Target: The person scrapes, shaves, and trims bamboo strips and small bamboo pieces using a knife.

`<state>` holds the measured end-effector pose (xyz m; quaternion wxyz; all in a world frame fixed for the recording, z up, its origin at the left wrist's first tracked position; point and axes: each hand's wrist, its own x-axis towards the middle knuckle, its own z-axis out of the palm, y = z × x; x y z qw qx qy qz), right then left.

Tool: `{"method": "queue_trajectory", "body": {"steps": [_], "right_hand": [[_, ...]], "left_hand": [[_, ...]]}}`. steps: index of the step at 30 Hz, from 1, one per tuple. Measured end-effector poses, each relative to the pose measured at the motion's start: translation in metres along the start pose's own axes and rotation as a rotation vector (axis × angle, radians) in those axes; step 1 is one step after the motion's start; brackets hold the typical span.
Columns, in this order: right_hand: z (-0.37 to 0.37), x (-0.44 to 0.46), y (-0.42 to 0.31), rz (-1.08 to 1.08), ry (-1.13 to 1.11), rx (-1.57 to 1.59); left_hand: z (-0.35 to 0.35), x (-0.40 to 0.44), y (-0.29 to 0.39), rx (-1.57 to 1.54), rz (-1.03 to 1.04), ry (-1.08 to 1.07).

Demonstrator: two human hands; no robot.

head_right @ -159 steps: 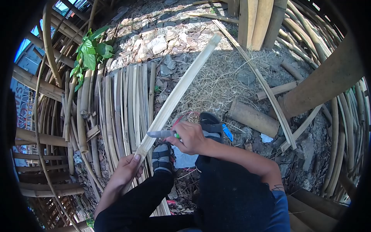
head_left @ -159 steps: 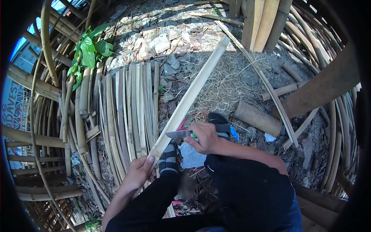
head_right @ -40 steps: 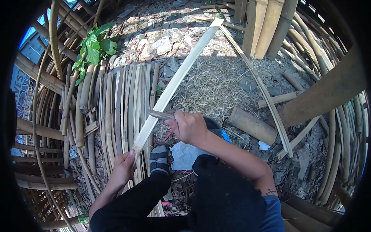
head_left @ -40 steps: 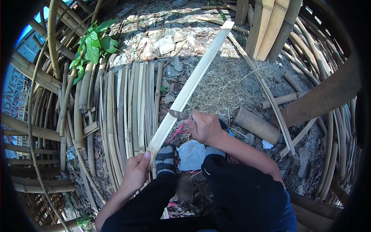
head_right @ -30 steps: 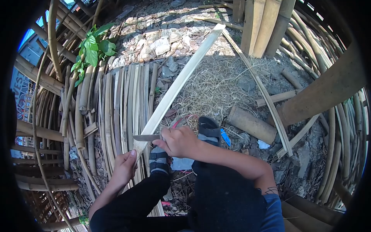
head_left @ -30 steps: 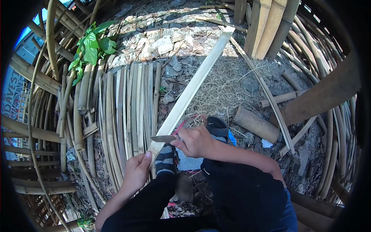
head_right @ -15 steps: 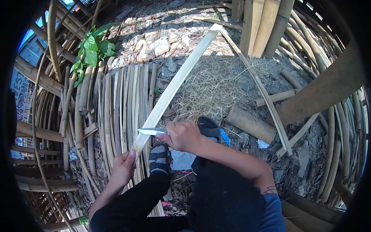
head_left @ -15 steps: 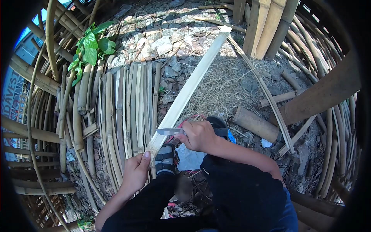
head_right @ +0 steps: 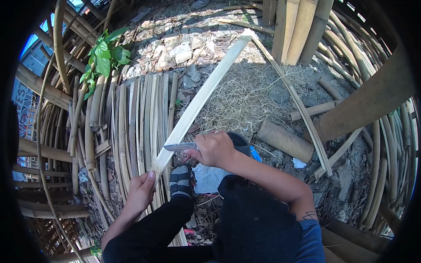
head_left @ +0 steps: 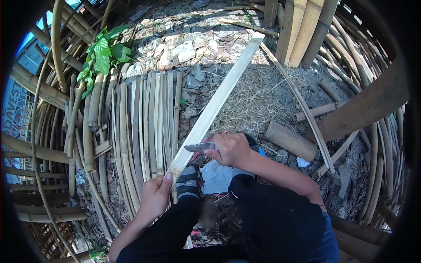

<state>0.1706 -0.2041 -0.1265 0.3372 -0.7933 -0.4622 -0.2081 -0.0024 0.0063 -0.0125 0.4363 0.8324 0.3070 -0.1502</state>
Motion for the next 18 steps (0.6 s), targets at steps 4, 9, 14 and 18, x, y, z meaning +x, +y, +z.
{"method": "queue_trajectory", "body": {"steps": [4,9,14,18], "right_hand": [[-0.002,0.001,0.004,0.011,0.024,0.004],[0.0,-0.001,0.01,0.038,0.022,-0.009],[-0.001,0.0,0.015,0.026,0.029,-0.024],[-0.006,0.001,0.023,0.033,0.021,-0.039]], "left_hand": [[-0.001,-0.001,0.002,-0.004,-0.014,-0.007],[-0.001,0.002,-0.003,-0.014,0.004,-0.007],[0.0,0.002,-0.002,-0.036,-0.007,-0.008],[0.0,0.006,-0.012,-0.061,0.051,-0.001]]}}
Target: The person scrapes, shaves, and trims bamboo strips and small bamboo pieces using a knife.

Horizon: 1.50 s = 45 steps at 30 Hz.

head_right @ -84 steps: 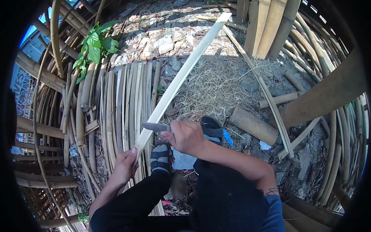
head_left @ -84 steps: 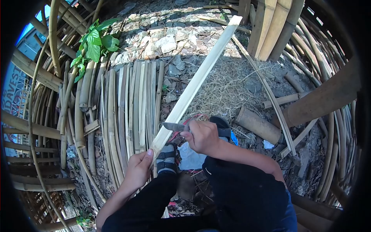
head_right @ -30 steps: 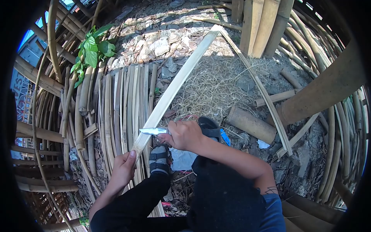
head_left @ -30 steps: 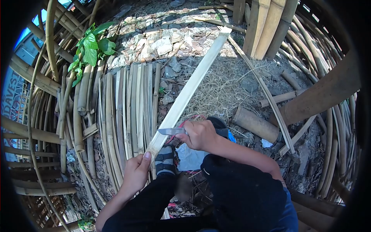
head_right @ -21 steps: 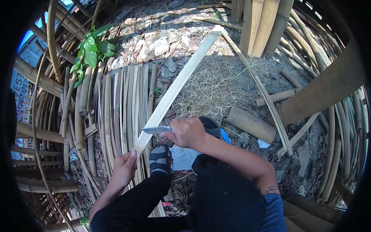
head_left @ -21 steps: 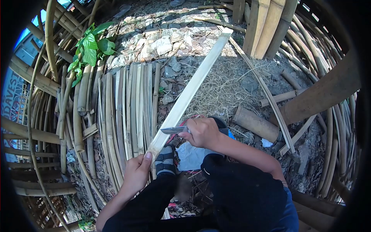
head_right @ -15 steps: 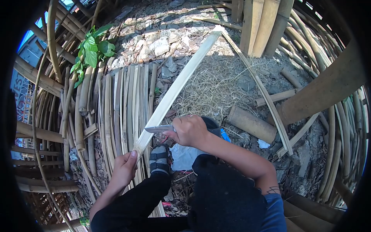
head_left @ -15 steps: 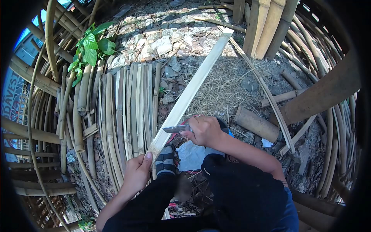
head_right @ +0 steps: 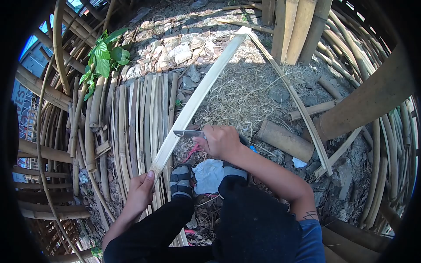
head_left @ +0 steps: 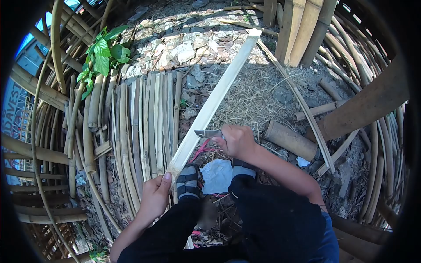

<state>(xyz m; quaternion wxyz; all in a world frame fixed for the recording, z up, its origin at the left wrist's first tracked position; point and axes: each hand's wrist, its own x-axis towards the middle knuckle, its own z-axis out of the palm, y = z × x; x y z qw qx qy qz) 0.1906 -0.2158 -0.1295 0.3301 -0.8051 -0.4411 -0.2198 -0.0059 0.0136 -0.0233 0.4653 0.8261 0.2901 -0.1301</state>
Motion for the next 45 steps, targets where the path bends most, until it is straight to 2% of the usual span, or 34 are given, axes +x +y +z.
{"method": "queue_trajectory", "body": {"steps": [2,5,12,21,23,30,32,35,39,41,42,44,45], "right_hand": [[-0.006,0.004,0.02,0.382,-0.01,-0.009],[-0.023,0.006,0.046,0.426,-0.051,-0.055],[-0.009,-0.001,0.034,0.501,-0.042,0.082],[-0.018,0.01,0.071,0.396,-0.096,-0.061],[-0.02,0.012,0.095,0.587,-0.089,-0.106],[-0.036,0.013,0.124,0.659,-0.152,-0.158],[-0.035,0.012,0.15,0.801,-0.042,-0.087],[-0.05,0.013,0.157,0.851,-0.129,-0.134],[-0.046,0.009,0.133,0.788,-0.047,-0.021],[-0.045,0.009,0.102,0.649,-0.145,0.134],[-0.041,0.006,0.089,0.648,-0.143,0.138],[-0.035,0.0,0.071,0.479,-0.242,0.134],[-0.035,0.0,0.072,0.48,-0.24,0.132]], "left_hand": [[-0.003,-0.004,0.001,-0.032,-0.029,-0.023],[-0.004,-0.006,0.001,-0.073,-0.083,-0.06],[-0.004,-0.006,0.006,-0.132,-0.167,-0.107],[-0.003,-0.005,-0.002,-0.111,-0.13,-0.089],[-0.005,-0.009,-0.004,-0.092,-0.142,-0.1],[-0.008,-0.011,-0.008,-0.093,-0.161,-0.149],[-0.008,-0.014,-0.007,-0.08,-0.166,-0.163],[-0.01,-0.013,-0.009,-0.064,-0.182,-0.183],[-0.009,-0.011,-0.01,-0.095,-0.195,-0.203],[-0.008,-0.011,-0.009,-0.093,-0.199,-0.203],[-0.009,-0.012,-0.009,-0.087,-0.205,-0.201],[-0.011,-0.013,-0.008,-0.085,-0.212,-0.202],[-0.01,-0.013,-0.007,-0.086,-0.216,-0.206]]}}
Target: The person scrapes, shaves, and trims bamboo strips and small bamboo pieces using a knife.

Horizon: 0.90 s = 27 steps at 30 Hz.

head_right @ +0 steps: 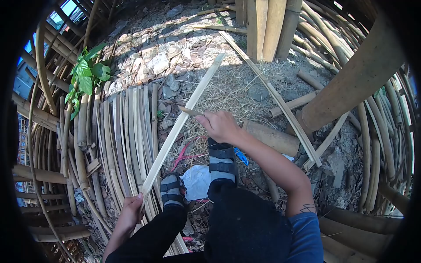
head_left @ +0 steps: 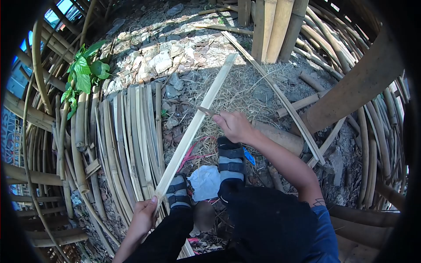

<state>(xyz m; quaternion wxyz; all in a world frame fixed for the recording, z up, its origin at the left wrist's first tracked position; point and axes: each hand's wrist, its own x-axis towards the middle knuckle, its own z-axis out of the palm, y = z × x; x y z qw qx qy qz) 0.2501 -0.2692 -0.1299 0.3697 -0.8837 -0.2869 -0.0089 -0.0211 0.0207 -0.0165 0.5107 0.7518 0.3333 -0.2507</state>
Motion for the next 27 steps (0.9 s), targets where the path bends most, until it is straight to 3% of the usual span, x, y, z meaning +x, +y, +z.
{"method": "queue_trajectory", "body": {"steps": [3,6,12,27], "right_hand": [[-0.003,0.009,0.013,-0.07,0.069,-0.083],[-0.012,0.023,0.035,0.029,0.158,-0.136],[-0.009,0.036,0.047,-0.009,0.089,-0.288],[-0.022,0.057,0.081,0.196,0.037,-0.317]], "left_hand": [[-0.002,0.0,-0.004,0.004,0.012,-0.006],[-0.002,-0.003,-0.002,-0.014,0.016,-0.003],[-0.001,-0.001,-0.002,-0.023,0.037,0.035],[-0.002,-0.005,-0.003,-0.006,0.051,0.03]]}}
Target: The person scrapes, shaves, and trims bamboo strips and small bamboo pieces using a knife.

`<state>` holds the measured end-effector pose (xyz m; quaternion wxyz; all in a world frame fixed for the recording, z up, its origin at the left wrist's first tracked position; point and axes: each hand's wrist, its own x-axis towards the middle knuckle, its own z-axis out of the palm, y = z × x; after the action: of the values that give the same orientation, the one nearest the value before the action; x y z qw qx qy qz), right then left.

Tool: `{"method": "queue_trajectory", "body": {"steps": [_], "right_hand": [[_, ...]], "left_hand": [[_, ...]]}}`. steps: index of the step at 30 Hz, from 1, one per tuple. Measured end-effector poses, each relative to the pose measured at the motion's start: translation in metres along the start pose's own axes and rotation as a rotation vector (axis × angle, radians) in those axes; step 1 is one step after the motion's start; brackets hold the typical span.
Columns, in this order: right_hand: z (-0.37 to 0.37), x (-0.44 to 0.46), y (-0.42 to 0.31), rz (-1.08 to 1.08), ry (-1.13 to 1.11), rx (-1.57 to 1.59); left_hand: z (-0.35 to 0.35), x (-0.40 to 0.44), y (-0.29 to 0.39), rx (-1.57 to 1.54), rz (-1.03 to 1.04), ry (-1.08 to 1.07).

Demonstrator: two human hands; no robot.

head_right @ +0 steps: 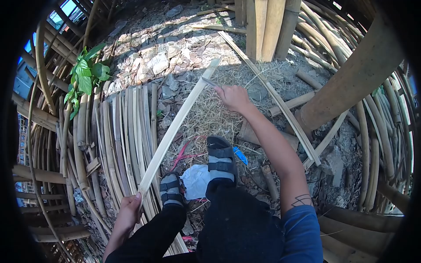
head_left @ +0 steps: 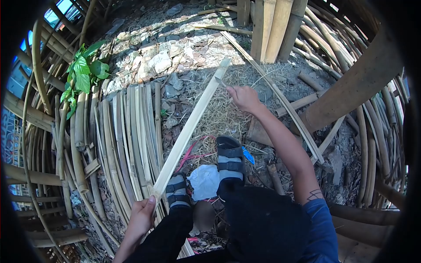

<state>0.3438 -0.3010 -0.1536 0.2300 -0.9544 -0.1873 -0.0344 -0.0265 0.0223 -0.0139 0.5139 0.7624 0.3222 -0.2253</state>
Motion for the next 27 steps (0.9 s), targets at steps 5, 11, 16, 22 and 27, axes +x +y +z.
{"method": "queue_trajectory", "body": {"steps": [5,11,16,22,27], "right_hand": [[-0.027,0.005,0.095,0.439,0.12,0.051],[-0.019,-0.031,0.11,0.494,0.448,0.278],[-0.028,-0.068,-0.003,0.079,0.45,0.457],[-0.026,-0.053,-0.037,-0.127,0.331,0.294],[-0.04,-0.027,-0.005,-0.008,0.314,0.147]], "left_hand": [[-0.01,-0.013,-0.005,-0.006,-0.038,-0.096],[-0.008,-0.002,-0.01,-0.05,-0.017,-0.131],[-0.007,0.0,-0.01,-0.031,-0.024,-0.136],[-0.01,-0.002,-0.014,-0.096,-0.055,-0.136],[-0.016,-0.003,-0.021,-0.116,-0.053,-0.17]]}}
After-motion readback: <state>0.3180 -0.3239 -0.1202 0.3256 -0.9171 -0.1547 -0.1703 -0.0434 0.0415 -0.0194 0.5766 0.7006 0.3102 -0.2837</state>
